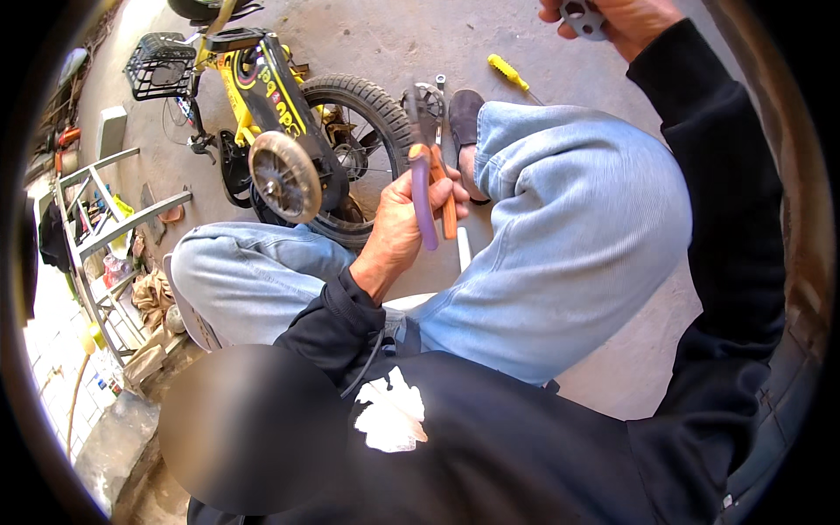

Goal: The person sits on the floor and uses a wrench to tighten a bolt on a bicycle pedal. They then use pliers to adjust a metal component on the pedal and continue tightening the bolt with the wrench.

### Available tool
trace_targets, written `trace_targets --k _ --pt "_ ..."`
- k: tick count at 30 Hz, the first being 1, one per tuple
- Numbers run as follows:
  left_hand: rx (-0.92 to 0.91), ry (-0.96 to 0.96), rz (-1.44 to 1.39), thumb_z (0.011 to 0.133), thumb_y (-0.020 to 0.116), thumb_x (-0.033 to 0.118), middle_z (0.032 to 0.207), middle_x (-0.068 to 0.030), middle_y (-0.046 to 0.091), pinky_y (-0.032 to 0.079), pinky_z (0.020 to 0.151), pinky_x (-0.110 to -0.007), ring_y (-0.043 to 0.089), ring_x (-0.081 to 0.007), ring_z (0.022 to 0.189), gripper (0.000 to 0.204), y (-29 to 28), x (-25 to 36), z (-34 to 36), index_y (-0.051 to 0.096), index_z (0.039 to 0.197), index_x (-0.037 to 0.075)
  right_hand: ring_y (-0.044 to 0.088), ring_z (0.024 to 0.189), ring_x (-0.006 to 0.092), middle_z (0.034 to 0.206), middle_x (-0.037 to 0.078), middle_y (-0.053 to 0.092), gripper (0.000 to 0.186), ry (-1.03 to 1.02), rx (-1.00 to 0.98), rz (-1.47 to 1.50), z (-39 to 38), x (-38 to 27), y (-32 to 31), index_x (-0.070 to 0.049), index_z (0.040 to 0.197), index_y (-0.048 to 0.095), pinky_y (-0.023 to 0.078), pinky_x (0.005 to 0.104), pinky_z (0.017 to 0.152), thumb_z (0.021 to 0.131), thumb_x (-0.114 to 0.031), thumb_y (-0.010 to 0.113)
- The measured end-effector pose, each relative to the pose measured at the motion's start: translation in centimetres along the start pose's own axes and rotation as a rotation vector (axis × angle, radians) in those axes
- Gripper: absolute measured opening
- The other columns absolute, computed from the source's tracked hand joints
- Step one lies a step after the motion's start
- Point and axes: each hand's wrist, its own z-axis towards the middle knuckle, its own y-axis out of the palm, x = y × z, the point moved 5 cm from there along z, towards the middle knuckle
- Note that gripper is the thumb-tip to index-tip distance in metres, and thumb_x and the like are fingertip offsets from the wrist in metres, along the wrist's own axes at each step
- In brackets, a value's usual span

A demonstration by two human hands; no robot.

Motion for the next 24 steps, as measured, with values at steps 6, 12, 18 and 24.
trace_targets --k 6,12,18,24 --pt "0.173 0.051 -0.027 0.087 0.064 0.014 0.096 -0.0011 0.062 0.043 0.062 -0.021 0.053 -0.0074 0.074 0.021 -0.9 1.4 5.3 0.057 0.105 0.008 0.061 0.070 0.0114 0.079 0.003 0.063 0.032 0.249 -0.398 0.081 2.8 13.0 4.1 -0.005 0.108 0.061 0.048 0.0239 0.060 0.092 -0.032 0.056" --pt "0.338 0.079 -0.088 0.086 0.064 0.012 0.079 0.0020 0.062 0.046 0.058 -0.018 0.055 -0.0034 0.066 0.013 -2.2 1.0 8.3 0.064 0.097 0.005 0.056 0.064 0.0075 0.086 0.005 0.062 0.043 0.303 -0.538 0.122 4.2 17.8 7.1 0.000 0.114 0.056 0.045 0.0194 0.056 0.085 -0.030 0.065" --pt "0.435 0.136 -0.075 0.088 0.063 0.011 0.081 -0.0070 0.064 0.048 0.056 -0.021 0.059 -0.0095 0.066 0.020 -1.7 1.7 8.5 0.060 0.104 -0.001 0.055 0.059 0.0069 0.078 0.006 0.062 0.042 0.425 -0.756 0.329 3.9 19.4 9.2 0.000 0.104 0.057 0.045 0.0177 0.053 0.080 -0.032 0.071" --pt "0.450 0.221 0.066 0.089 0.059 0.005 0.076 -0.0097 0.064 0.048 0.053 -0.019 0.058 -0.0100 0.057 0.023 -2.6 3.1 8.4 0.056 0.109 -0.004 0.054 0.057 0.0070 0.071 0.004 0.061 0.030 0.542 -0.778 0.450 3.8 19.5 10.1 0.000 0.100 0.059 0.043 0.0177 0.053 0.080 -0.019 0.070"
